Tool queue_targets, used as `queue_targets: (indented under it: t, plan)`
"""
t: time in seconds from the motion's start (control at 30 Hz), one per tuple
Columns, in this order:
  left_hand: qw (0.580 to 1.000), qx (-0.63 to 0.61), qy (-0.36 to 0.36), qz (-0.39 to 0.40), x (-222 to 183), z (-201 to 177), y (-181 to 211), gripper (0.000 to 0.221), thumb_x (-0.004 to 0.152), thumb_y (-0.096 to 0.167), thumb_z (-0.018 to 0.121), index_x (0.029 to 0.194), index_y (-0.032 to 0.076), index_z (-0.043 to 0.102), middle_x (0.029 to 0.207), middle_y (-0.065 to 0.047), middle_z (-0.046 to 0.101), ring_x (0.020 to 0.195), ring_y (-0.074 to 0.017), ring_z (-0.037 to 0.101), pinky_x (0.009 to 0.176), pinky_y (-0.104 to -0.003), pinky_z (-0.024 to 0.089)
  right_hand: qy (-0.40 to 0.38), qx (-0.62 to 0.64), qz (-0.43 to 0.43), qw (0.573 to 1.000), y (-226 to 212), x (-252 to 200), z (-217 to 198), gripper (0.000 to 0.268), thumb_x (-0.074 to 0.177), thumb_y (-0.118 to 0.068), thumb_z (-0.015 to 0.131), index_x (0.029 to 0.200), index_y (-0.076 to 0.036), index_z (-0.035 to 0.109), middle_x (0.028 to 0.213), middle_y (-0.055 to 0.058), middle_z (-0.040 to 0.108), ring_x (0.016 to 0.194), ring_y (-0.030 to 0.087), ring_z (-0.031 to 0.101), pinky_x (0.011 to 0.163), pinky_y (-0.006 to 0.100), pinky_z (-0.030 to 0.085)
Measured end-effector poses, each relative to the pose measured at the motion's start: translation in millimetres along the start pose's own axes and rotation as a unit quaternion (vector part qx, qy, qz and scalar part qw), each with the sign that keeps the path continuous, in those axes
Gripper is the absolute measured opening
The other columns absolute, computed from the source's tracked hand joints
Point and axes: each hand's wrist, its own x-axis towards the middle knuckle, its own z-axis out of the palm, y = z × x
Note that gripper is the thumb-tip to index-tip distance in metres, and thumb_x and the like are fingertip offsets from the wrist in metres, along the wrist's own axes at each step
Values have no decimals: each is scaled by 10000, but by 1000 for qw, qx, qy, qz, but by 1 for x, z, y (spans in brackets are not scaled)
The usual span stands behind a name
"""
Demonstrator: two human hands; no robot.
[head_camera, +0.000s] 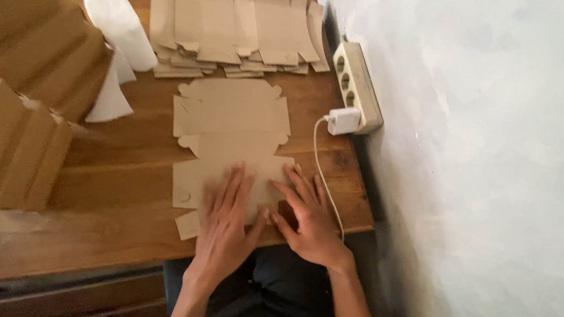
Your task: Assembling cardboard boxes by folding and tucking flaps from flat pre-cut sheets.
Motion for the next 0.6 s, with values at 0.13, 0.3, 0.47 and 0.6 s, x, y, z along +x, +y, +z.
queue_targets:
  t: [0.13, 0.3, 0.47, 0.6]
  plan:
    - [983, -169, -60, -36, -14, -32, -8, 668, 1022, 342, 588, 1590, 127, 311, 1689, -122, 259, 1574, -314, 202, 1239, -583, 132, -46, 16, -14, 999, 3, -5, 0, 561, 1038, -328, 537, 1548, -128, 417, 1703, 126, 179, 1592, 325, 92, 1251, 581, -14]
    - [986, -57, -45, -149, -45, -55, -44, 672, 924, 508, 644, 1433, 89, 512, 1499, -144, 520, 1373, -327, 468, 1146, -574, 327, -13, -5, 19, 1000, -1, 0, 13, 472, 1024, -367, 514, 1441, -148, 531, 1654, 142, 303, 1571, 297, 167, 1251, 542, -20]
    - [984, -11, 33, -176, -50, -58, -52, 403, 875, 501, 730, 1161, 217, 722, 1268, -32, 606, 1227, -281, 548, 1102, -516, 391, 38, -156, 1, 987, -4, 20, 37, 423, 1050, -207, 396, 1462, -139, 464, 1496, 252, 368, 1449, 426, 304, 1168, 686, 173]
    - [984, -10, 53, -172, -47, -46, -63, 348, 850, 463, 775, 1067, 192, 748, 1201, 14, 634, 1165, -274, 550, 1071, -489, 392, 13, -131, -18, 991, 2, 35, 39, 482, 1048, -146, 379, 1528, -110, 404, 1598, 287, 270, 1525, 455, 189, 1216, 655, 119]
